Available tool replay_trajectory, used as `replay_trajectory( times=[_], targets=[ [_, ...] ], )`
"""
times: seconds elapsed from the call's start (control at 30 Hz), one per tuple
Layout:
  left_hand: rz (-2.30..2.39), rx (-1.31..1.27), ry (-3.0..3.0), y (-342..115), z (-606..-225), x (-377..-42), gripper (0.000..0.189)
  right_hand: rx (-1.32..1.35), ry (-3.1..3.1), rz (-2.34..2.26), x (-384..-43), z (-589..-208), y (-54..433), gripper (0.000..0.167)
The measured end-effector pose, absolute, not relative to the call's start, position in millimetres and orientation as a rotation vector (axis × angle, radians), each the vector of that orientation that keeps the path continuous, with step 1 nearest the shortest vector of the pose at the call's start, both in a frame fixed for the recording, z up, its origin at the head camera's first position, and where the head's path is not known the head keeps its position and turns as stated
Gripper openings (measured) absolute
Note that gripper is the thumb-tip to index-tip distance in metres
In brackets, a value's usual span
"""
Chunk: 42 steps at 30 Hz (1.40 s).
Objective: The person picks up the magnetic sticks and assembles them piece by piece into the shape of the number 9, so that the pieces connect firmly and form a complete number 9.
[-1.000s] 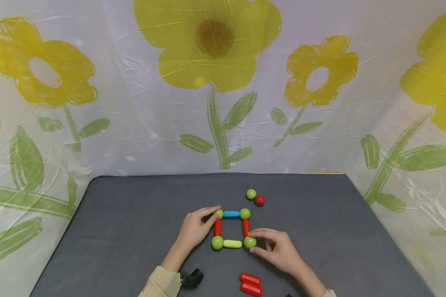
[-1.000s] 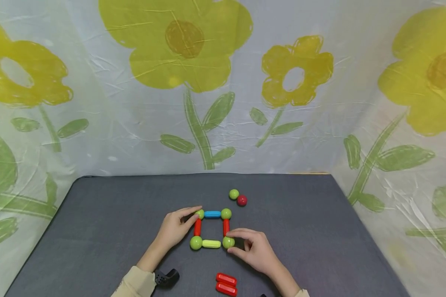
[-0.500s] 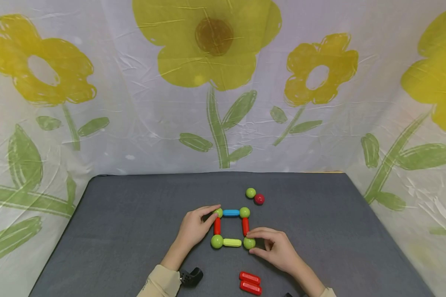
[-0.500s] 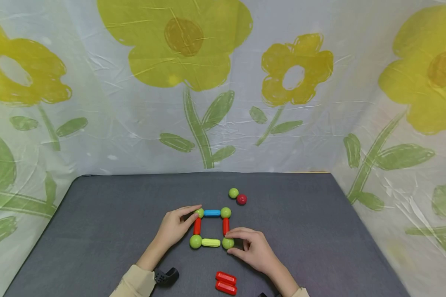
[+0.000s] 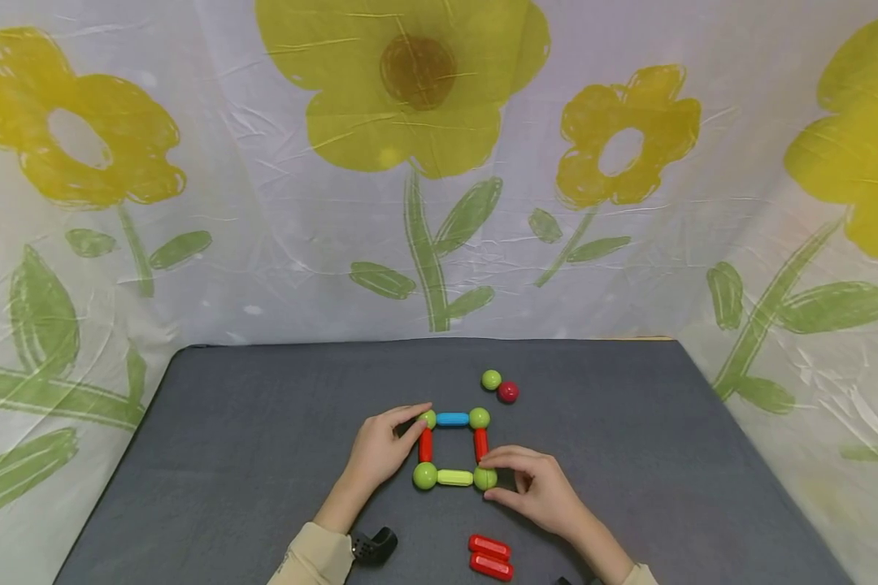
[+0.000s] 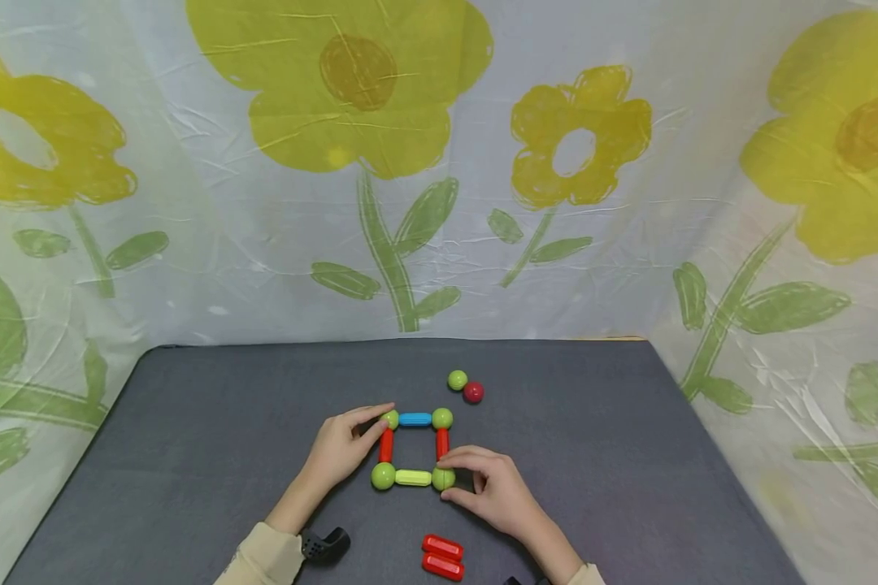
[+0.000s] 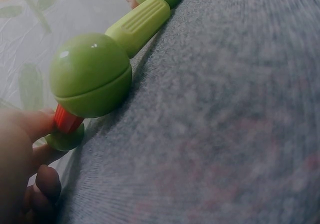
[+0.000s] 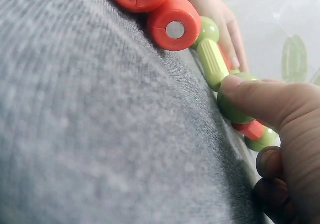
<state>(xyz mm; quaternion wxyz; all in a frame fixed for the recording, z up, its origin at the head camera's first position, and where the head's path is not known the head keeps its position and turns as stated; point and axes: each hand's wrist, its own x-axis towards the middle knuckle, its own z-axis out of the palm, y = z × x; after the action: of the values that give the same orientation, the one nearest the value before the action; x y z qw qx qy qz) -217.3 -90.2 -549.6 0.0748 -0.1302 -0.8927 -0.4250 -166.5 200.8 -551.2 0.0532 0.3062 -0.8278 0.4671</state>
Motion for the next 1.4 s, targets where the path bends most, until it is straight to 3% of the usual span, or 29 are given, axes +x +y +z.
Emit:
replay_trajectory(
  times=[0.9,1.4],
  targets=[
    [-1.188,-0.421,-2.678,-85.3,-538.5,-211.2,0.034,0.901,-2.470,1.440,-165.1,-553.7,201.5,0.037],
    [-0.914,-0.776,-2.762,-70.2,-506.1,-177.3,0.026,0.895,-2.462,1.443,-166.1,-555.4,202.1,0.036]
  ],
)
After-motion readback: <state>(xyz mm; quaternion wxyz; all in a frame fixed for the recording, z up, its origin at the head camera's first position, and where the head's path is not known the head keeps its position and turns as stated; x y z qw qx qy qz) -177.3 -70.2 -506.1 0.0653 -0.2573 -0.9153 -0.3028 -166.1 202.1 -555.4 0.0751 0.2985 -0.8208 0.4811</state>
